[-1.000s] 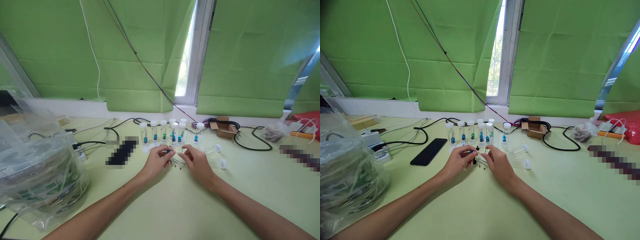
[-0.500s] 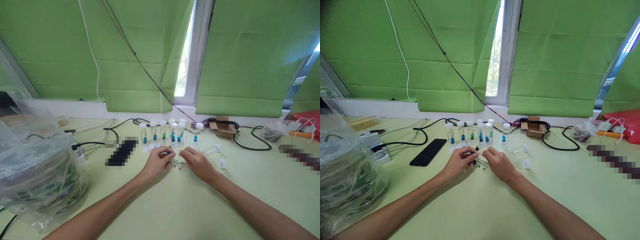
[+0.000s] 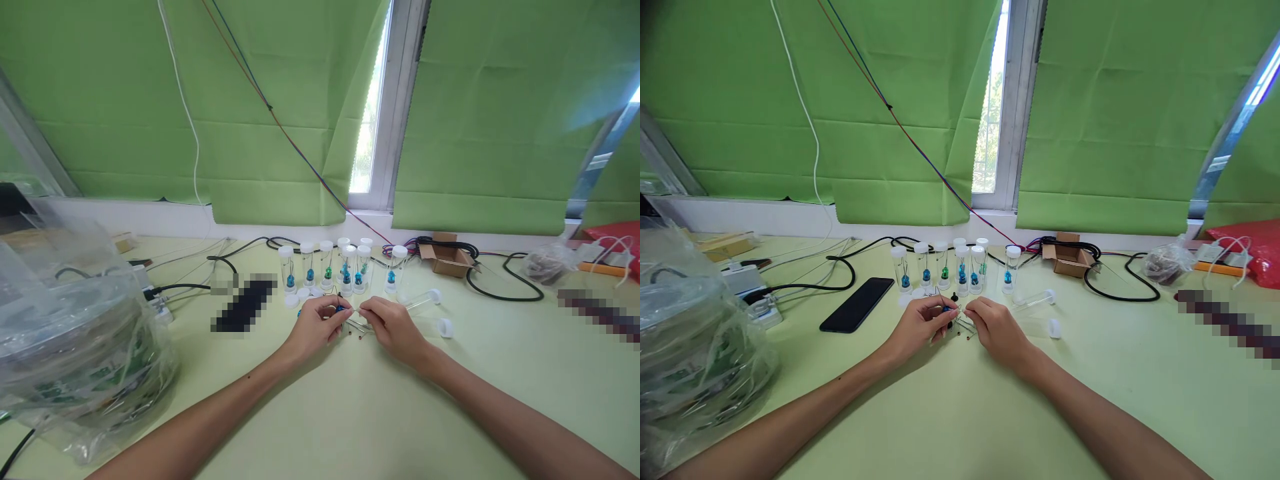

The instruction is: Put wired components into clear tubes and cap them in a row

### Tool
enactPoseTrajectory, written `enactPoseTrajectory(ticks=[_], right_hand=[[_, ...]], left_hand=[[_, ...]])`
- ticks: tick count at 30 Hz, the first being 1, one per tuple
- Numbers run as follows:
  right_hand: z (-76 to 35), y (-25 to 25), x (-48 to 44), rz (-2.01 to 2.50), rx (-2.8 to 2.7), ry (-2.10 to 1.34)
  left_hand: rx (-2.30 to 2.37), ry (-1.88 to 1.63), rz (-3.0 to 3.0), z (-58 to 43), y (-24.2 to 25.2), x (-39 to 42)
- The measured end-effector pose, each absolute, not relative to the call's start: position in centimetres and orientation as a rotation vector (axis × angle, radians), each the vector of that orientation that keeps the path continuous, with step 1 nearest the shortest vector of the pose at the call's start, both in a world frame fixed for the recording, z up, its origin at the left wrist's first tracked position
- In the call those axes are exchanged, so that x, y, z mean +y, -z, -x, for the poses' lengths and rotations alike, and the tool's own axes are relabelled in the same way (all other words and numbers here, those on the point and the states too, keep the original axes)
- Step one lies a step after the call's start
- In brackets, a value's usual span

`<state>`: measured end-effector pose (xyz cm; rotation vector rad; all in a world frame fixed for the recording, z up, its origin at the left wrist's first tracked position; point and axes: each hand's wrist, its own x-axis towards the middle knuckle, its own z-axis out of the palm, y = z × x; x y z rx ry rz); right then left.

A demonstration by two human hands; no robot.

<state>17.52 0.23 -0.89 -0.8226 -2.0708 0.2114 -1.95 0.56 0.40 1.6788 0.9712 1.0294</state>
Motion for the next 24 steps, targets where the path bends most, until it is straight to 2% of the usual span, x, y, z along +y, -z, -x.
enactPoseTrajectory(ticks=[10,24], right_hand=[[-16.7,0.1,-0.5,1.025,-1.847,-0.742],[-17.0,-0.2,0.0,0.916,-1.360,-1.587]], left_hand=[[0.997,-1.022,-1.747,2.1,-0.7,0.5],[1.024,-1.010,-1.805,2.1,-0.7,0.6]])
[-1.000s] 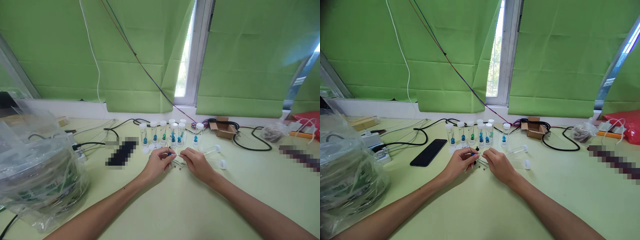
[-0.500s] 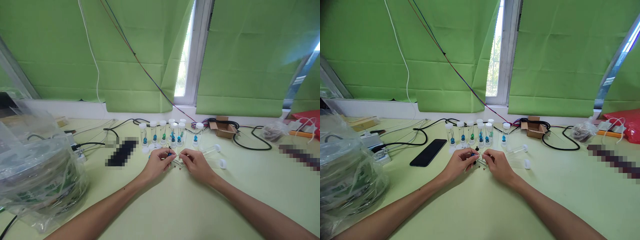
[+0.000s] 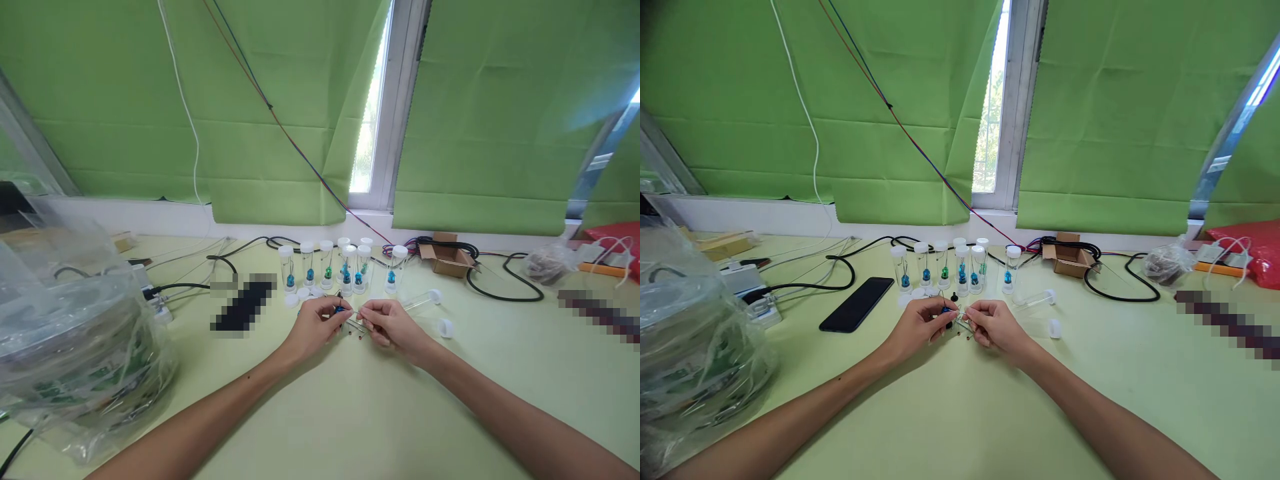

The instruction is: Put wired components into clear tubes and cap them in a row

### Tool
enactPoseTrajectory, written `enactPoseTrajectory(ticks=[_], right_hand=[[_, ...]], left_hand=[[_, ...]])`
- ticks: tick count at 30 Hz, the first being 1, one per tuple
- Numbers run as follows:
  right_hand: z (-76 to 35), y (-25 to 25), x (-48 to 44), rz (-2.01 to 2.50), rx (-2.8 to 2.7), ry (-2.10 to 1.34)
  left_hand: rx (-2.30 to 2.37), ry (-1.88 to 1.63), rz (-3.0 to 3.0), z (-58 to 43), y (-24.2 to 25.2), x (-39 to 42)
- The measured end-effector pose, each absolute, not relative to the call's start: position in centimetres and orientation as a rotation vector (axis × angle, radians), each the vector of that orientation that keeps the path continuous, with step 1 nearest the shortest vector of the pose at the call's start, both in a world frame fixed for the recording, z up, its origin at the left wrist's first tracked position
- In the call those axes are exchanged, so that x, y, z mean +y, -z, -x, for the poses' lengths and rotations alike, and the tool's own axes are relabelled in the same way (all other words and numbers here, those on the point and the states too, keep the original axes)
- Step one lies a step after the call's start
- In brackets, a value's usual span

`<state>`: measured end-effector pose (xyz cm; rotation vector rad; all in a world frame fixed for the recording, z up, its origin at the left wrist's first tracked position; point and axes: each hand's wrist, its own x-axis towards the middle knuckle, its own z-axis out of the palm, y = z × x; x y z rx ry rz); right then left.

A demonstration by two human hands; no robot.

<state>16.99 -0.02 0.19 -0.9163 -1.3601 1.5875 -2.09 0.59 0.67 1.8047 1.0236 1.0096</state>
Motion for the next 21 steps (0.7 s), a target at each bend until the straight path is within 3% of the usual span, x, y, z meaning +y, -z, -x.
enactPoseTrajectory(ticks=[5,9,17,21], right_hand=[[-17.30,-0.80,-0.13,0.854,-1.166,-1.873],[-17.35,-1.03,-0.22,0.859,-1.125,-1.912],[-16.57,-0.80,-0.35,0.900,-1.236,-1.685],[-16.40,-0.54,-0.44,0.927,-1.467,-1.353]], left_hand=[[1.023,-1.005,-1.815,2.01,-0.65,0.62],[1.007,-1.025,-1.829,2.08,-0.67,0.61],[0.975,-1.017,-1.752,1.93,-1.01,0.47],[0.964,-1.030,-1.689,1.84,-1.09,0.47]])
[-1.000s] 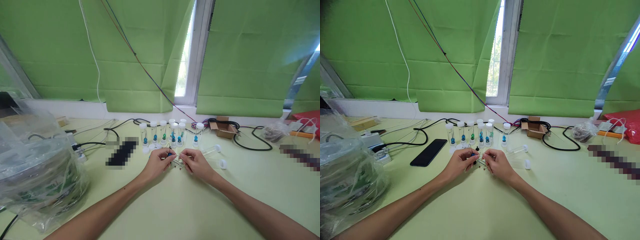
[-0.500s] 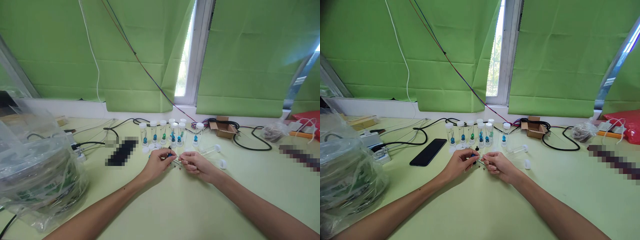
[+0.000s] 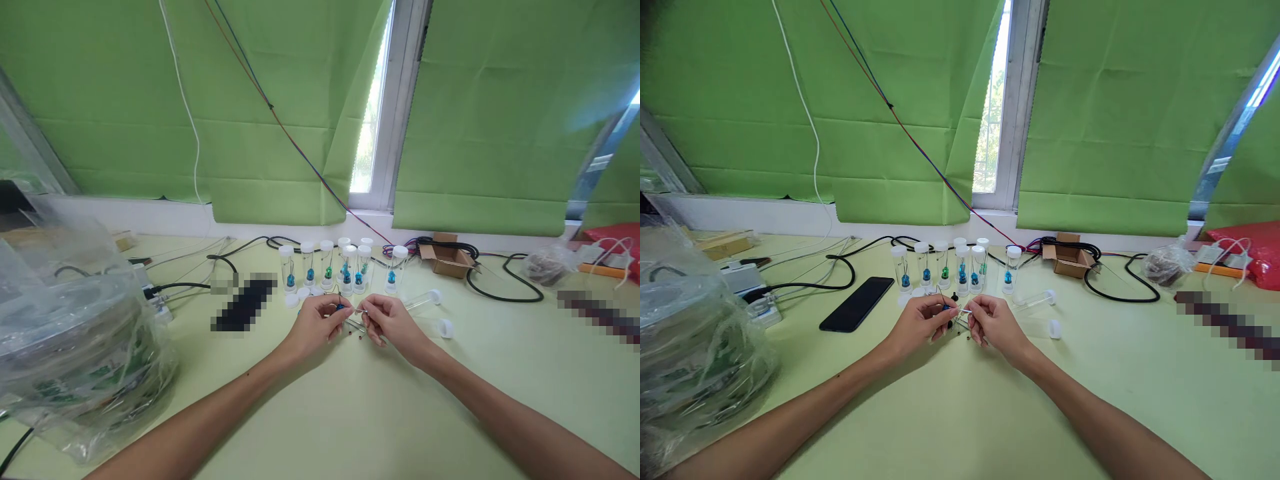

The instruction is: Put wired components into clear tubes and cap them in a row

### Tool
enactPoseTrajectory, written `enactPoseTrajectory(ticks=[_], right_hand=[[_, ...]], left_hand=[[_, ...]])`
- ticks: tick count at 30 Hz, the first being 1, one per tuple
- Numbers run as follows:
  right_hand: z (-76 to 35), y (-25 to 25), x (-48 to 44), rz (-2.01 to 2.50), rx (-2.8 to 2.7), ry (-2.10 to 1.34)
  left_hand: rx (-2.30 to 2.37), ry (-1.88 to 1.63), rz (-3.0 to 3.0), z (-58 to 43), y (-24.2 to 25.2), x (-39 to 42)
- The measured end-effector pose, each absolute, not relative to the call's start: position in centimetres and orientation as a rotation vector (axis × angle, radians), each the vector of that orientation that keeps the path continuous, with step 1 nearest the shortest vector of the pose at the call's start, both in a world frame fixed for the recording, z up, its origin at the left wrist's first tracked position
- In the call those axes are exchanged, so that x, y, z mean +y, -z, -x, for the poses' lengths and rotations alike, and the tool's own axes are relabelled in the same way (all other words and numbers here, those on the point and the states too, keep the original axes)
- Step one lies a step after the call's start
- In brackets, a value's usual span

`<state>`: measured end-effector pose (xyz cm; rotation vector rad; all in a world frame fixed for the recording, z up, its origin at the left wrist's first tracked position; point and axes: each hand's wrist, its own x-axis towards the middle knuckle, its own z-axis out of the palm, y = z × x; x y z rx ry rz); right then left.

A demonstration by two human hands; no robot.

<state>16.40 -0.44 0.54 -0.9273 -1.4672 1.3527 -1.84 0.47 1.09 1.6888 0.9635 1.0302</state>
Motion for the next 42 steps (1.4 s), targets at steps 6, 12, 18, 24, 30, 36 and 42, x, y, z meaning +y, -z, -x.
enactPoseTrajectory(ticks=[6,12,18,24,30,36,42], right_hand=[[-16.6,-0.3,-0.9,0.987,-1.855,-0.699],[-17.4,0.3,-0.2,0.887,-2.079,-0.306],[-17.4,0.4,-0.2,0.917,-2.068,-0.376],[-16.4,0.0,-1.0,1.020,-1.776,-0.913],[-15.9,-0.9,-1.3,0.979,-1.518,-1.338],[-15.8,-1.1,-1.4,0.906,-1.218,-1.690],[-15.7,-1.8,-1.7,0.916,-0.894,-1.921]], left_hand=[[0.950,-1.058,-1.580,2.1,-1.2,0.7],[0.923,-1.041,-1.552,2.0,-1.3,0.5],[0.923,-1.036,-1.560,1.9,-1.0,0.4],[0.940,-1.043,-1.609,1.9,-0.8,0.4],[0.965,-1.050,-1.690,1.9,-1.1,0.2],[0.972,-1.075,-1.748,1.9,-1.3,0.0],[0.995,-1.084,-1.791,1.7,-1.0,0.0]])
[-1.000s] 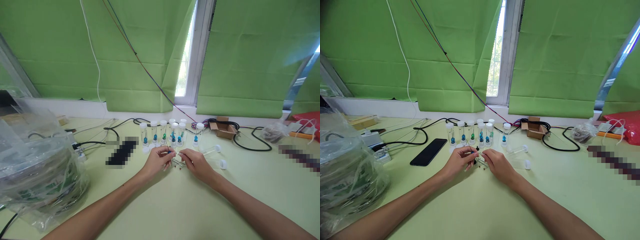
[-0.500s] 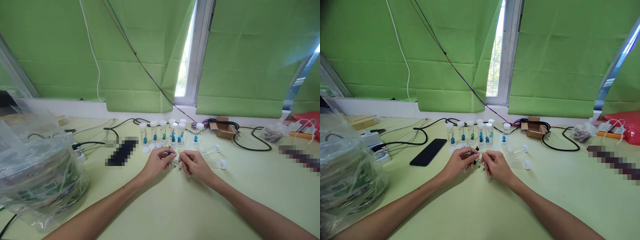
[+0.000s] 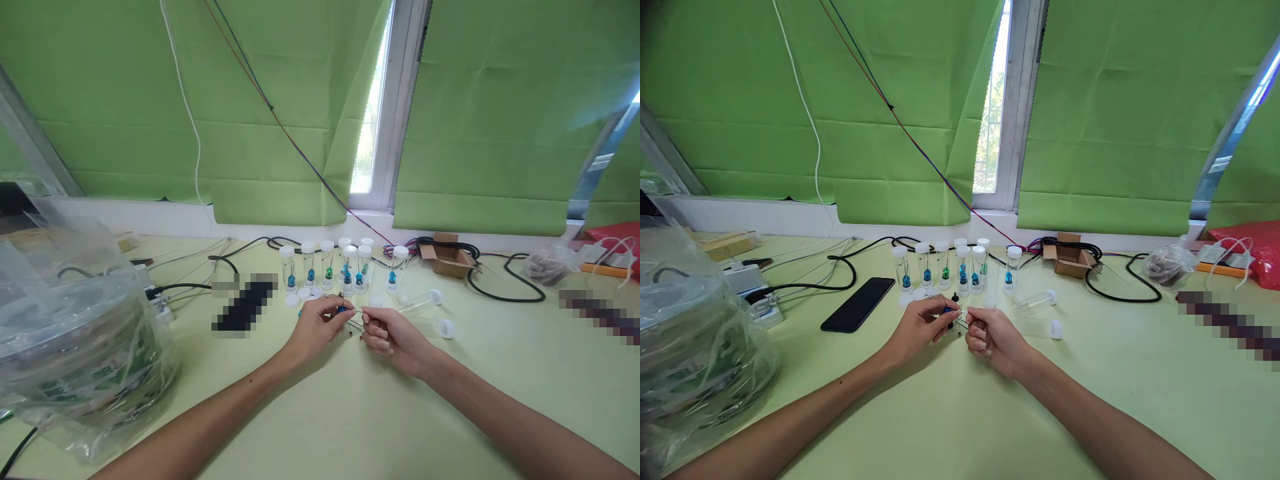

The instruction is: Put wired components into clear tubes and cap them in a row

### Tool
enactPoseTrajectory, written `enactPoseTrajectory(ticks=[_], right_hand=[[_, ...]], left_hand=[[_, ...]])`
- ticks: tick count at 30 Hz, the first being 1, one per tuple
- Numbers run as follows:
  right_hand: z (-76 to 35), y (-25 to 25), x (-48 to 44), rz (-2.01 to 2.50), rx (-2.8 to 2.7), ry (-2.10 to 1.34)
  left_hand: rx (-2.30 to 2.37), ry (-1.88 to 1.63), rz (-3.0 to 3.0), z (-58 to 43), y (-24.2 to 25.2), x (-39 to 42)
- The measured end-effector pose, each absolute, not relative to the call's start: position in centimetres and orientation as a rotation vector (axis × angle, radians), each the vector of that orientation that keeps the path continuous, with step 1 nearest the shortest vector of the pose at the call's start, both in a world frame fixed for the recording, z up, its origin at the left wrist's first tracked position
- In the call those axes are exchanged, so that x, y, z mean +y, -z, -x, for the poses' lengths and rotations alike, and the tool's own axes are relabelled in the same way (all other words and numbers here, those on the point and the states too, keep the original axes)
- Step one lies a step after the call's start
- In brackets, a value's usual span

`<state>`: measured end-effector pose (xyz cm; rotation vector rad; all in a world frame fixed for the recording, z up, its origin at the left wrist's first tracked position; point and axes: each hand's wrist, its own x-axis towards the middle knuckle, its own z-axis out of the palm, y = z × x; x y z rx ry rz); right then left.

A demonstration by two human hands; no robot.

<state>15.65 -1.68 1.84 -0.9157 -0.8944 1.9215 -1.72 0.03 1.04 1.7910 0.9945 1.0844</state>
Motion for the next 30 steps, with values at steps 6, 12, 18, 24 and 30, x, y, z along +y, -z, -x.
enactPoseTrajectory(ticks=[6,12,18,24,30], right_hand=[[-15.4,-1.4,-1.7,0.937,-0.997,-1.801],[-15.5,-0.5,-1.5,1.191,-1.503,-1.048],[-16.1,-0.2,-1.6,1.058,-1.758,-0.204],[-16.6,0.1,-1.4,0.948,-2.012,0.213],[-16.9,-0.2,-1.0,0.993,-2.153,0.490]], left_hand=[[0.981,-1.068,-1.787,1.8,-1.2,-0.1],[0.988,-1.067,-1.730,1.8,-1.1,0.1],[1.012,-1.077,-1.680,1.9,-1.1,0.3],[1.011,-1.080,-1.656,1.8,-0.8,0.5],[0.990,-1.089,-1.624,1.8,-0.5,0.6]])
